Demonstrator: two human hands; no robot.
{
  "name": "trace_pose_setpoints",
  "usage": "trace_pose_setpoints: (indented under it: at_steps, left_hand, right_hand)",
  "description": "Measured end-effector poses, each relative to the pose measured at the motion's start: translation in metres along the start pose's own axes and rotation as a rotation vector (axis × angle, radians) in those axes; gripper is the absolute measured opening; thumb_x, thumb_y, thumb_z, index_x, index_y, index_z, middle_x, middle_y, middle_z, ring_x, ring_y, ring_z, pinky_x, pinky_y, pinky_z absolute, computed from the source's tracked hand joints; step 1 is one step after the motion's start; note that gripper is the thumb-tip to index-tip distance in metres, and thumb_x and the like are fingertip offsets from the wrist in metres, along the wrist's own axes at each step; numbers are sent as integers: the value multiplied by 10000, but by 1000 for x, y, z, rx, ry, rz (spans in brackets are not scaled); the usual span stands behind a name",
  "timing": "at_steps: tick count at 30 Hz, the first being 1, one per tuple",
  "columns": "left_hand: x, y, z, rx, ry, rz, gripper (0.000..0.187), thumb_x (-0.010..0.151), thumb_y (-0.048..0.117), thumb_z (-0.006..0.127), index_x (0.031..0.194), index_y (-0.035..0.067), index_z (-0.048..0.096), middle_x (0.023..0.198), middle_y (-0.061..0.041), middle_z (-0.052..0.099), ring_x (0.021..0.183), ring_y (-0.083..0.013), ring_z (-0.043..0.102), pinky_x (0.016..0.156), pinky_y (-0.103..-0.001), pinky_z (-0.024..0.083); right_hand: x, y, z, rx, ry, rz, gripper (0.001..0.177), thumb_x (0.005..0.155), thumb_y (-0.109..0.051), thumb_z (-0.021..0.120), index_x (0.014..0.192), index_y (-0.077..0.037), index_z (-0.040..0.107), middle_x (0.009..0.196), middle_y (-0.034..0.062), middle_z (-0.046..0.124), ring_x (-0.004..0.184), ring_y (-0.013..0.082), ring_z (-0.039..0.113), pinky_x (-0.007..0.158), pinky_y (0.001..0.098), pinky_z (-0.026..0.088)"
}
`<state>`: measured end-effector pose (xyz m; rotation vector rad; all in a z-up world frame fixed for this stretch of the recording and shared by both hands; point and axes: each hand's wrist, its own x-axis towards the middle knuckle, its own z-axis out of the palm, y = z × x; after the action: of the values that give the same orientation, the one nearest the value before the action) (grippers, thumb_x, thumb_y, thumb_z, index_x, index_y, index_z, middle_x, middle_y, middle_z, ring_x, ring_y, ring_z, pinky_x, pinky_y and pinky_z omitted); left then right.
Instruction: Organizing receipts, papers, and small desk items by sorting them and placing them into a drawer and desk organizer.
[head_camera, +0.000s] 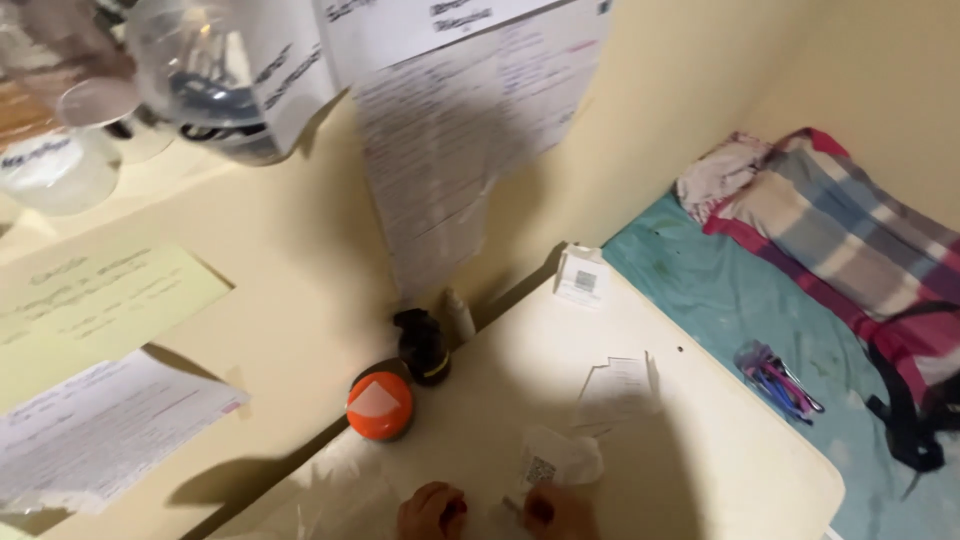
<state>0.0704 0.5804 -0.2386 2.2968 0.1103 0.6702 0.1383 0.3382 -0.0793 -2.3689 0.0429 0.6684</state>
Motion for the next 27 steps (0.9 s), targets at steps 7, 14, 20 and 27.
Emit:
trace_pose_setpoints:
  at_steps: [7, 14, 20, 27]
  left_hand:
    - [39, 46, -39, -122, -83, -275, 303, 520, 268, 827, 821, 304, 818, 827, 34, 768, 656, -183, 739, 675, -310, 609]
    - [34, 38, -35, -51, -196, -462, 316, 525, 293, 870, 835, 340, 825, 935, 61, 778, 785, -162, 754, 813, -298, 594]
    - [44, 45, -47, -136, -247, -416, 285, 672, 453, 811, 924, 322, 836, 958, 76, 804, 826, -93, 779, 745, -254, 643]
    - [32, 21, -26, -127, -225, -322, 249, 632, 403, 816, 871, 333, 818, 890, 103, 801, 824, -108, 758, 736, -269, 603]
  right_hand:
    - [26, -131, -50, 185, 196, -172, 179, 709, -171, 896, 707, -157, 718, 662, -35, 727, 660, 97, 616, 656, 293, 506]
    - [69, -151, -40, 162, 16, -125, 118, 781, -137, 837, 898, -141, 845, 888, -5, 830, 840, 122, 753, 805, 275, 615]
    - [145, -137, -67, 198, 283, -177, 191, 727, -155, 890, 900, -204, 827, 833, -23, 810, 789, 98, 739, 746, 273, 622]
    - [188, -228, -85, -14, 61, -239, 622, 710, -285, 897, 1275, -199, 652, 1242, 18, 683, 1111, 233, 639, 896, 377, 535]
